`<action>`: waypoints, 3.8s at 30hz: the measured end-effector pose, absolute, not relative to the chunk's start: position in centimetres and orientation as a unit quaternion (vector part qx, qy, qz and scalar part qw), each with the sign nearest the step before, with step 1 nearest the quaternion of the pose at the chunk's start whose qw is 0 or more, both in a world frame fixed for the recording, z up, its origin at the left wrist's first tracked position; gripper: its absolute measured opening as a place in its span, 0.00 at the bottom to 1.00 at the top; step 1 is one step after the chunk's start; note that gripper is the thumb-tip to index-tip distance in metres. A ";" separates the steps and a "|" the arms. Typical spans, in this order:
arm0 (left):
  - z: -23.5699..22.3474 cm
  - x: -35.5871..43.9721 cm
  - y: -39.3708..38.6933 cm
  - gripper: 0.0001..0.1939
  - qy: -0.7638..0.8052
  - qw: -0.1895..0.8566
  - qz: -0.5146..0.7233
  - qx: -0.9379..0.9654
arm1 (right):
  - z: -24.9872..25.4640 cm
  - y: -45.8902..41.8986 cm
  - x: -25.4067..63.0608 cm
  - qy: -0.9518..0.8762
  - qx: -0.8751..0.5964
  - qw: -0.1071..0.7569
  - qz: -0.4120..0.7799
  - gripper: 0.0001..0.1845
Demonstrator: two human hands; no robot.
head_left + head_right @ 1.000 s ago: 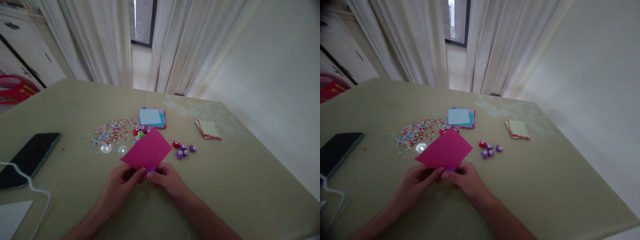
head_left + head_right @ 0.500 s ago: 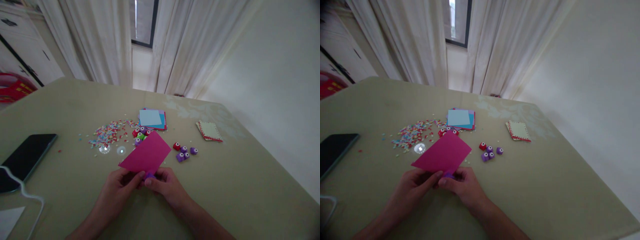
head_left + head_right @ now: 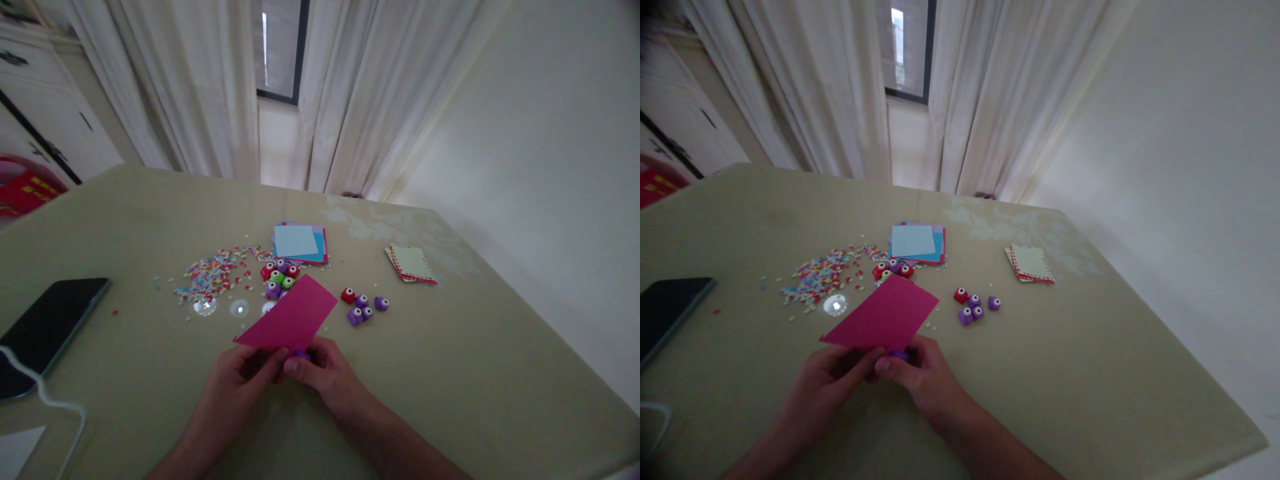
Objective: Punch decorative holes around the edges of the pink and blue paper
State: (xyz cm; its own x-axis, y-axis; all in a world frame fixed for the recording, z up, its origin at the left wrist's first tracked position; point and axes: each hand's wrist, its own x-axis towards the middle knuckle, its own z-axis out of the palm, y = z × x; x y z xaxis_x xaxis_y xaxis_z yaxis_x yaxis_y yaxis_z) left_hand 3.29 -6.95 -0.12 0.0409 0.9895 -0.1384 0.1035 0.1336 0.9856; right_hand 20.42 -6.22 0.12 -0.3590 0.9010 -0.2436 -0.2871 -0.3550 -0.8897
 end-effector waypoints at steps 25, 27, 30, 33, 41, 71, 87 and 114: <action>0.7 1.7 -5.5 0.22 0.586 0.518 0.523 0.338 | -1.9 -2.2 25.8 -0.787 -0.555 0.265 -0.058 0.13; 0.6 1.7 -5.3 0.23 0.583 0.530 0.528 0.318 | -1.9 -1.8 25.0 -0.788 -0.560 0.236 -0.097 0.17; 0.1 1.5 -5.3 0.24 0.572 0.546 0.522 0.320 | -1.8 -1.5 24.0 -0.795 -0.563 0.205 -0.094 0.18; -0.6 1.3 -5.4 0.24 0.567 0.556 0.514 0.324 | -1.6 -1.9 24.2 -0.796 -0.554 0.237 -0.058 0.12; -0.7 1.8 -5.8 0.25 0.589 0.552 0.475 0.349 | 0.6 -5.9 23.2 -0.567 -0.508 0.446 0.471 0.20; -0.3 2.5 -7.1 0.17 0.558 0.547 0.456 0.425 | -1.6 -5.9 21.4 -0.369 -0.375 0.454 0.720 0.30; 1.5 3.6 -7.5 0.16 0.607 0.514 0.468 0.385 | -2.0 -6.0 21.4 -0.361 -0.378 0.456 0.720 0.30; 1.5 3.3 -7.3 0.22 0.609 0.536 0.471 0.347 | -2.1 -5.9 21.4 -0.320 -0.380 0.473 0.728 0.29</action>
